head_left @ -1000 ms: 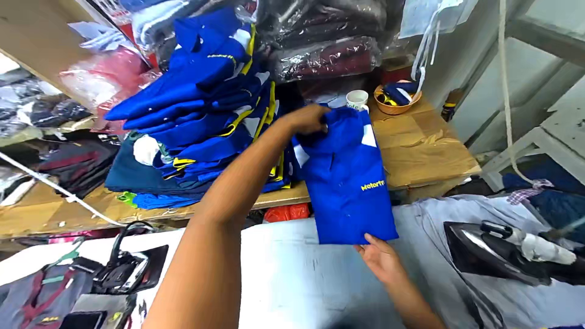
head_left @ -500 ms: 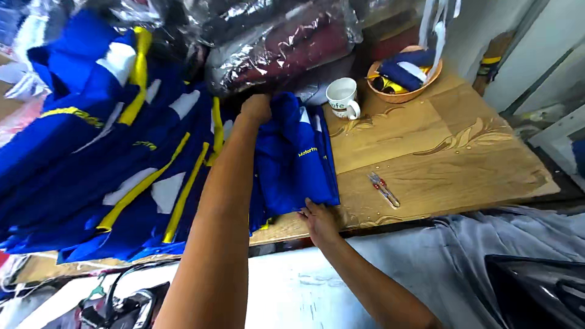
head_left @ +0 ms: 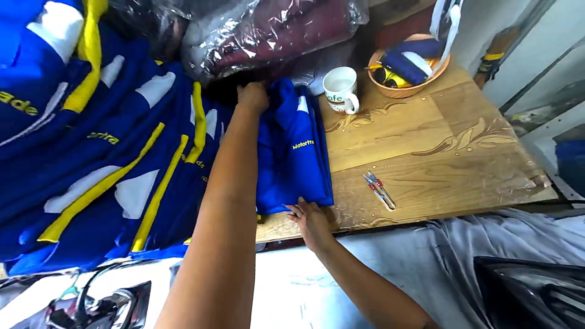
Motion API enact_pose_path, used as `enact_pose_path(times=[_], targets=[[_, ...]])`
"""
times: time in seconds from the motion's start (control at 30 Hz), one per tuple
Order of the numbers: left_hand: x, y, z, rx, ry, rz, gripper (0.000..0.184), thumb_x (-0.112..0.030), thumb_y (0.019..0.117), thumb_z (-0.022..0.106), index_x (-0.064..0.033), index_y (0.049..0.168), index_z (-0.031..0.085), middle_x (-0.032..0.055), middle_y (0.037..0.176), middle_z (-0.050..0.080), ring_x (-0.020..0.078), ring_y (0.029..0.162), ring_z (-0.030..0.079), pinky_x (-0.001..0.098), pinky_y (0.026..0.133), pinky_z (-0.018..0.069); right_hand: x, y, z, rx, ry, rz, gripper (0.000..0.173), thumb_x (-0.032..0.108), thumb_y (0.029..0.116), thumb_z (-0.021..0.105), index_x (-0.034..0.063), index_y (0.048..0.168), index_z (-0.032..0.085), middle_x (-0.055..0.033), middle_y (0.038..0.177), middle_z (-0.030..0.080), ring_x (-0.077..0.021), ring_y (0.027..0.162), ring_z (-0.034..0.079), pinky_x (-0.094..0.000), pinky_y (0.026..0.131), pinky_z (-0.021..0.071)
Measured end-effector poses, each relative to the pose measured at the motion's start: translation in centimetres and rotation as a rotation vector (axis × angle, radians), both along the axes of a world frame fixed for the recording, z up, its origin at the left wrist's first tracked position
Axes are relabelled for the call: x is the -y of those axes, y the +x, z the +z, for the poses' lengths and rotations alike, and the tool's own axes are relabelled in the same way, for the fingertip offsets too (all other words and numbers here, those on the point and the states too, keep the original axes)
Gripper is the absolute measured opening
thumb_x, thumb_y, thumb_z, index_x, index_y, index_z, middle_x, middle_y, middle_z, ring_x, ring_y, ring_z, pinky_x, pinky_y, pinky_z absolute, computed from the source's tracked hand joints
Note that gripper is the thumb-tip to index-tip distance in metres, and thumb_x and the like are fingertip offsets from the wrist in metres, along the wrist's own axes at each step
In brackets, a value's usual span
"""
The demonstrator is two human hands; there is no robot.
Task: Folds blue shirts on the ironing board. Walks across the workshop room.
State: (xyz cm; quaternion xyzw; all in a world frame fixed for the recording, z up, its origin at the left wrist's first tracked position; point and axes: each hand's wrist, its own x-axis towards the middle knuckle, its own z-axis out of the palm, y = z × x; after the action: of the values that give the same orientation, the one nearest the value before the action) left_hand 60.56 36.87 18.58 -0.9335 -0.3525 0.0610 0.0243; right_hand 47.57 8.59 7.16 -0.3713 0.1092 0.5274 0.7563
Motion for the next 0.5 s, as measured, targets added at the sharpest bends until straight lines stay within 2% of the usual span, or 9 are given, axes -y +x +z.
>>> enact_pose_path(times=[0.07,0.13,0.2,0.27,0.3,0.4,0.47,0.5], targets=[[0.7,-0.4,0.4,0.049,0.072,0.003,0.052,-0.02,0.0991,0.066,0.0064,0.141,0.053,0.0337,0.143,0.054,0.052,0.139,0.045,0.0734,0.116,0.0228,0.3,0.0,0.2,0.014,0.004,0.019,0.03,0.015,0.1115,0.043,-0.0096,0.129,0.046,-0.0192,0.12,0.059,-0.019,0.103,0.066,-0.0319,0.087,0.0557],[1.4,-1.4,0.8,0.129,0.081,0.016,0.056,-0.011,0.0959,0.068,0.0121,0.143,0.048,0.0376,0.146,0.048,0.0558,0.14,0.04,0.0737,0.115,0.0237,0.8,-0.3,0.2,0.06,0.013,0.06,0.025,0.011,0.1105,0.043,-0.0083,0.127,0.048,-0.0182,0.12,0.062,-0.0179,0.103,0.066,-0.0317,0.087,0.0554],[2.8,-3.0,1.2,0.225,0.032,0.041,0.06,-0.005,0.0961,0.064,0.0148,0.148,0.039,0.0394,0.151,0.039,0.0574,0.144,0.033,0.0739,0.115,0.0232,1.6,-0.8,0.2,0.094,0.036,0.104,0.029,0.008,0.1087,0.046,-0.0073,0.133,0.049,-0.0172,0.122,0.063,-0.0175,0.102,0.066,-0.0317,0.086,0.0545],[5.0,-5.1,0.8,0.333,-0.028,0.039,0.062,-0.007,0.0992,0.06,0.0119,0.153,0.034,0.0372,0.157,0.033,0.0554,0.147,0.03,0.0728,0.116,0.0241,2.8,-1.9,-0.2,0.148,0.055,0.152,0.037,0.007,0.1078,0.045,-0.0071,0.142,0.047,-0.0179,0.127,0.064,-0.019,0.104,0.066,-0.0335,0.087,0.0551],[6.5,-6.4,0.3,0.381,-0.061,0.019,0.063,-0.01,0.1,0.06,0.0103,0.154,0.033,0.0363,0.159,0.03,0.0546,0.148,0.028,0.0729,0.116,0.0243,3.5,-2.6,-0.5,0.195,0.06,0.186,0.038,0.007,0.1074,0.044,-0.0072,0.142,0.048,-0.018,0.128,0.064,-0.0197,0.105,0.067,-0.0345,0.087,0.0554],[13.3,-12.2,-2.3,0.396,-0.155,-0.134,0.064,-0.02,0.1008,0.063,0.0068,0.153,0.038,0.034,0.161,0.028,0.0527,0.15,0.027,0.074,0.115,0.0261,6.4,-5.4,-1.9,0.324,0.065,0.379,0.035,0.007,0.1074,0.042,-0.0074,0.138,0.052,-0.0175,0.129,0.066,-0.0196,0.107,0.068,-0.0357,0.088,0.0564],[19.4,-17.9,-4.4,0.316,-0.278,-0.249,0.058,-0.025,0.1001,0.065,0.0015,0.149,0.049,0.0277,0.162,0.033,0.0469,0.15,0.03,0.0705,0.116,0.0282,8.7,-7.6,-3.2,0.337,0.038,0.571,0.031,0.008,0.1079,0.043,-0.0061,0.133,0.055,-0.0154,0.124,0.067,-0.0181,0.101,0.069,-0.0348,0.085,0.057],[22.8,-21.2,-4.8,0.233,-0.407,-0.275,0.053,-0.025,0.1006,0.065,-0.0019,0.147,0.053,0.0235,0.161,0.038,0.0424,0.15,0.034,0.0666,0.118,0.0279,9.9,-9.0,-4.0,0.33,0.015,0.666,0.029,0.008,0.1081,0.045,-0.0058,0.131,0.057,-0.0145,0.12,0.068,-0.0166,0.096,0.069,-0.0336,0.082,0.0569]])
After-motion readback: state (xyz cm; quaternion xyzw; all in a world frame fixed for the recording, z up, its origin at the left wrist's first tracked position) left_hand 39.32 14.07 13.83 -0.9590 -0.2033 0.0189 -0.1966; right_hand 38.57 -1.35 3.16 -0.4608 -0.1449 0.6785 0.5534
